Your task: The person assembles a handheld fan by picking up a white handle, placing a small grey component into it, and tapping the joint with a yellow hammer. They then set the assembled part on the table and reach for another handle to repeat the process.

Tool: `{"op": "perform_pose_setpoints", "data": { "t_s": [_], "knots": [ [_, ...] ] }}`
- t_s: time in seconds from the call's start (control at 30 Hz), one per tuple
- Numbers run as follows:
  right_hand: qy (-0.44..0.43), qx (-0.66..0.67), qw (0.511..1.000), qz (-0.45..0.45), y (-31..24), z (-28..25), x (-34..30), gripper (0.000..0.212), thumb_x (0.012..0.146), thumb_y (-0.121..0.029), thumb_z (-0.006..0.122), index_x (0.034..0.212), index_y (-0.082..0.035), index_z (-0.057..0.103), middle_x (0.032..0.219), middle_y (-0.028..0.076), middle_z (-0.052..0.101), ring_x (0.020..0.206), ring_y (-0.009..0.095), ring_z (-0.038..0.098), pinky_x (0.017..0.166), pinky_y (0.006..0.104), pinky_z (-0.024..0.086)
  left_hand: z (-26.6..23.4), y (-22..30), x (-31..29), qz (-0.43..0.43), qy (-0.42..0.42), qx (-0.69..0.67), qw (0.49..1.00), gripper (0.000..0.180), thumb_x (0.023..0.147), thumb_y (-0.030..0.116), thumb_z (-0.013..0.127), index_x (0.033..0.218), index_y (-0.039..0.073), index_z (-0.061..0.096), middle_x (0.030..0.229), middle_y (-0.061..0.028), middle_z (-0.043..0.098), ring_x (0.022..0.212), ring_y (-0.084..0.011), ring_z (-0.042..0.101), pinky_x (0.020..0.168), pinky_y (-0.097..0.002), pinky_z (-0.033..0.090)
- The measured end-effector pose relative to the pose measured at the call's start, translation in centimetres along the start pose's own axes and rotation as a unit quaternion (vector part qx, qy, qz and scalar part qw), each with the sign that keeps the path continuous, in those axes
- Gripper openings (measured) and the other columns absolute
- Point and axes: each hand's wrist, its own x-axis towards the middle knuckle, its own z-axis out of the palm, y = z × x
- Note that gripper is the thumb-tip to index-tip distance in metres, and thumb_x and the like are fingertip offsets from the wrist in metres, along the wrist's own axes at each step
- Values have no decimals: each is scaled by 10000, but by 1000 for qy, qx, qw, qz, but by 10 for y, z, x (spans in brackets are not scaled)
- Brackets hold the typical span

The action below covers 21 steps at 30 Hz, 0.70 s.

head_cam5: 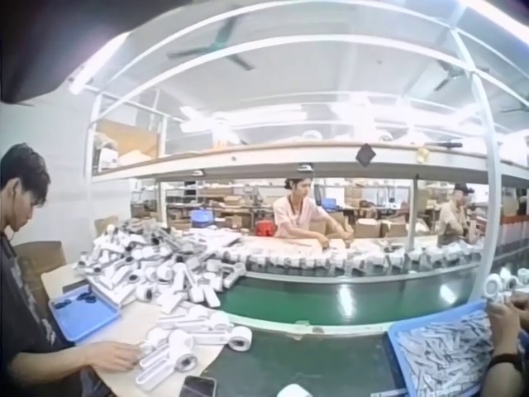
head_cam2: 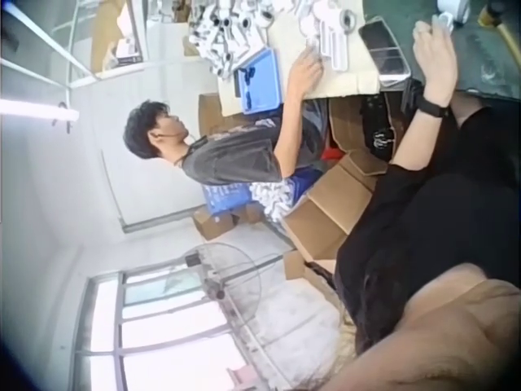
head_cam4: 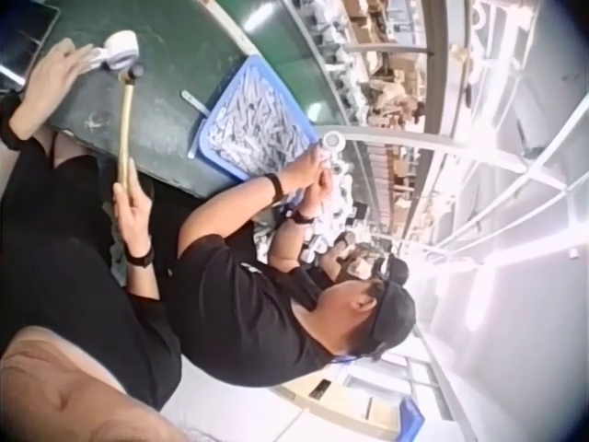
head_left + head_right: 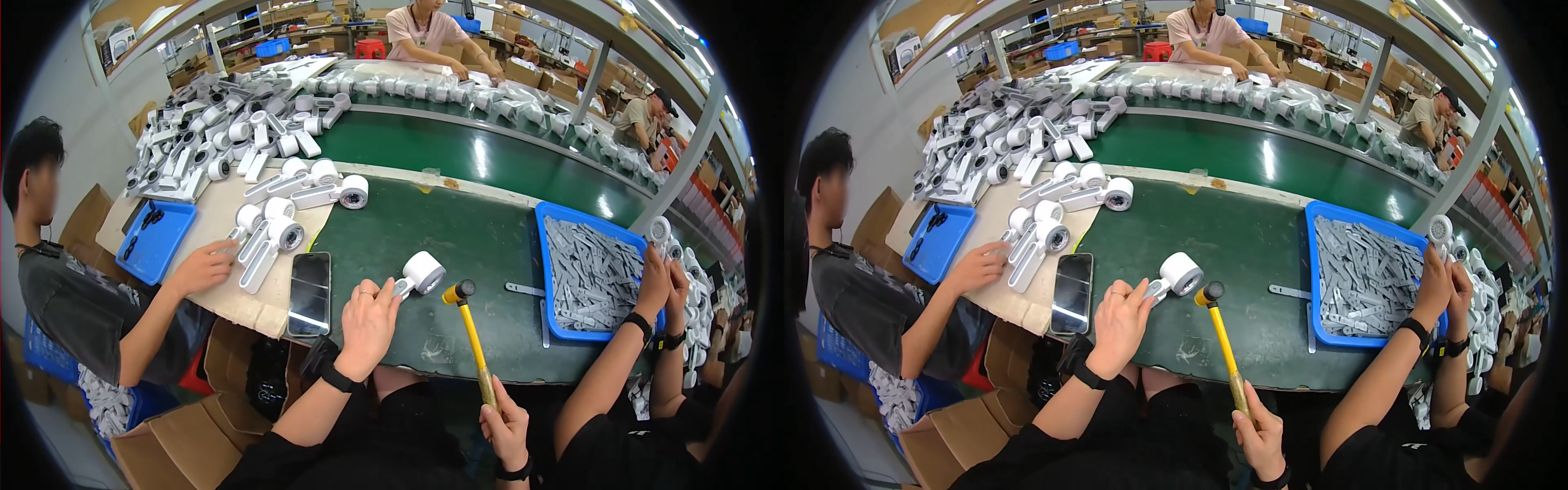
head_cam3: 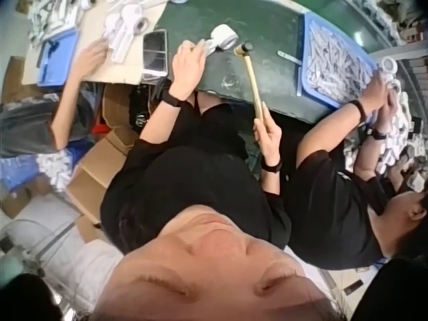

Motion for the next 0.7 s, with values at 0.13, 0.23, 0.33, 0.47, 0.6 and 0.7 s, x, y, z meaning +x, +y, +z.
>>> {"op": "perform_pose_setpoints", "data": {
  "t_s": [0.13,0.23,0.33,0.47,0.6,0.7],
  "knots": [
    [-6,-4,1000,-5,3,-1,2,542,937,3,573,1462,2,437,711,2,585,495,24,459,459,173,363,-2,1,-1,-3,-4,7,1000,277,870,151,702,1120,33,699,893,-99,537,835,-289,578,666,-404,488],
    [-6,2,1000,2,2,1,3,544,936,3,575,1462,-1,439,710,1,582,497,24,460,459,172,364,0,2,0,11,10,14,1000,276,866,151,707,1117,37,702,902,-95,538,835,-283,580,656,-400,488],
    [-11,3,1000,5,-1,2,5,545,935,2,576,1463,-3,439,712,1,582,500,24,461,461,172,365,0,2,2,15,12,18,1000,266,860,148,712,1103,39,709,906,-90,535,834,-275,583,630,-393,488],
    [-14,7,1000,7,-3,4,5,546,936,0,578,1464,-5,438,712,0,581,502,23,462,463,171,365,1,3,3,9,15,23,1000,262,858,141,710,1101,42,712,906,-89,536,826,-270,578,626,-388,485],
    [-13,2,1000,12,-7,6,5,539,934,-6,593,1455,-13,456,714,-13,576,520,25,465,475,181,379,0,4,3,0,25,35,999,263,854,143,711,1099,46,715,910,-87,536,828,-267,575,620,-378,480],
    [-14,6,1000,21,-10,8,5,534,930,-4,608,1446,-18,473,714,-27,569,539,26,468,488,188,393,1,5,4,-16,35,32,999,256,849,151,711,1084,53,726,920,-83,554,836,-270,575,626,-381,481]
  ]
}}
